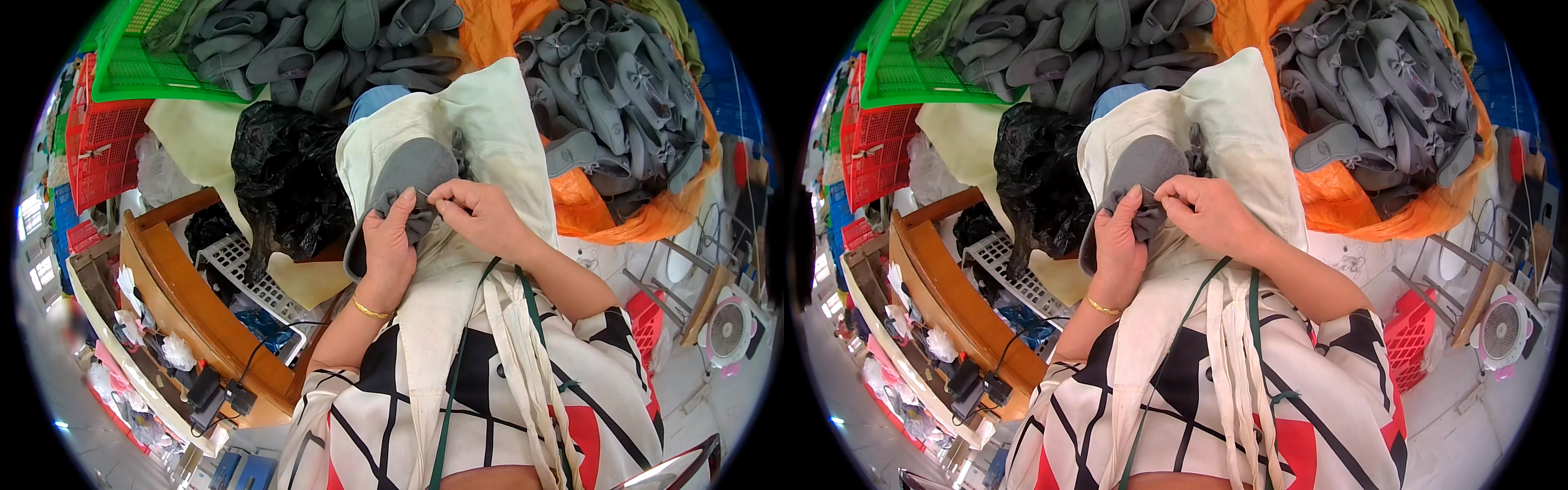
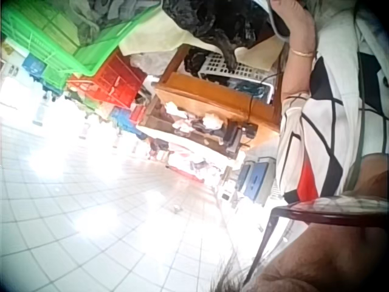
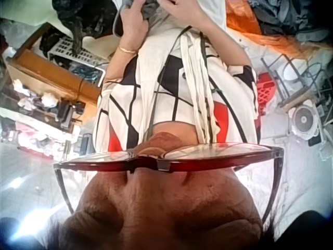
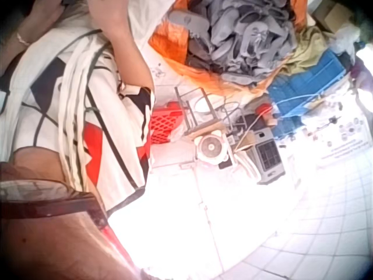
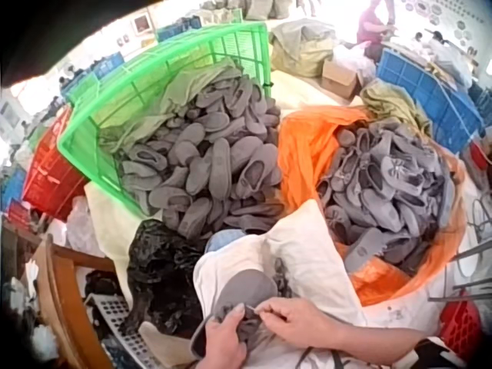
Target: The person sits on the floor and sews a grey slipper using a needle and thread. They repeatedly pull the thread through the fabric to secure the sole or lining, handling the slipper with both hands. The workspace is surrounded by large baskets filled with similar grey slippers.
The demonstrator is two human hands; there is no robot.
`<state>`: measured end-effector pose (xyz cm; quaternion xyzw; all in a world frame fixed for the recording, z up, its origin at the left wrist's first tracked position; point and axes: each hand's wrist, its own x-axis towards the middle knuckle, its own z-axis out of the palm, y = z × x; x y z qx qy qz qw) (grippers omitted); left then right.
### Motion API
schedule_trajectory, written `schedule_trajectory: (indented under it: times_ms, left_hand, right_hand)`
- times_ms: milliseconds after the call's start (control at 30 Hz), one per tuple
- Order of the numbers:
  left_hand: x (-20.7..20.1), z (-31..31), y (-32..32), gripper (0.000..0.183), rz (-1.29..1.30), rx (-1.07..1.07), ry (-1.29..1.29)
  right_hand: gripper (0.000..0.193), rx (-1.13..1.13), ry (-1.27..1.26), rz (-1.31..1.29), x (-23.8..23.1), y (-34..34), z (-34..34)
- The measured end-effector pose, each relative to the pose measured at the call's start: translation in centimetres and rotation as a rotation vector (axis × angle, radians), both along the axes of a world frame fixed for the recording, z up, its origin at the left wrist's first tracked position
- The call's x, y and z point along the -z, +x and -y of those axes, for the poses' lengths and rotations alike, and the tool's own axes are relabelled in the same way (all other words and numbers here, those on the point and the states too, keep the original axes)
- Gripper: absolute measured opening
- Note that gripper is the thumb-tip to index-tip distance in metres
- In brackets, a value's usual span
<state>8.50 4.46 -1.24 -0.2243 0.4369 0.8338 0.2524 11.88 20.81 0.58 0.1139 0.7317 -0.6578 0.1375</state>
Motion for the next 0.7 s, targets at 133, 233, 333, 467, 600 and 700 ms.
schedule_trajectory:
  times_ms: [133,233,333,467,600,700]
  left_hand:
    - [0.3,0.2,0.1,0.009,0.003,-0.018,0.011]
    - [0.3,0.1,0.1,0.008,0.007,-0.024,-0.004]
    - [0.0,-0.2,0.1,0.005,0.006,-0.023,-0.034]
    - [0.5,-0.2,0.6,0.008,-0.038,-0.006,-0.059]
    - [0.6,-0.5,1.3,0.011,-0.066,0.020,-0.128]
    - [1.0,-0.5,1.9,0.012,-0.117,0.055,-0.170]
  right_hand:
    - [0.017,-0.001,-0.005,0.002,0.0,-0.1,0.1]
    - [0.017,0.001,-0.003,-0.006,0.0,-0.1,0.1]
    - [0.017,-0.003,-0.018,0.025,0.2,-0.2,0.0]
    - [0.017,-0.017,-0.110,0.130,0.7,-0.6,-0.6]
    - [0.015,-0.022,-0.151,0.230,0.4,-1.2,-1.0]
    - [0.012,-0.050,-0.148,0.244,0.9,-1.3,-1.1]
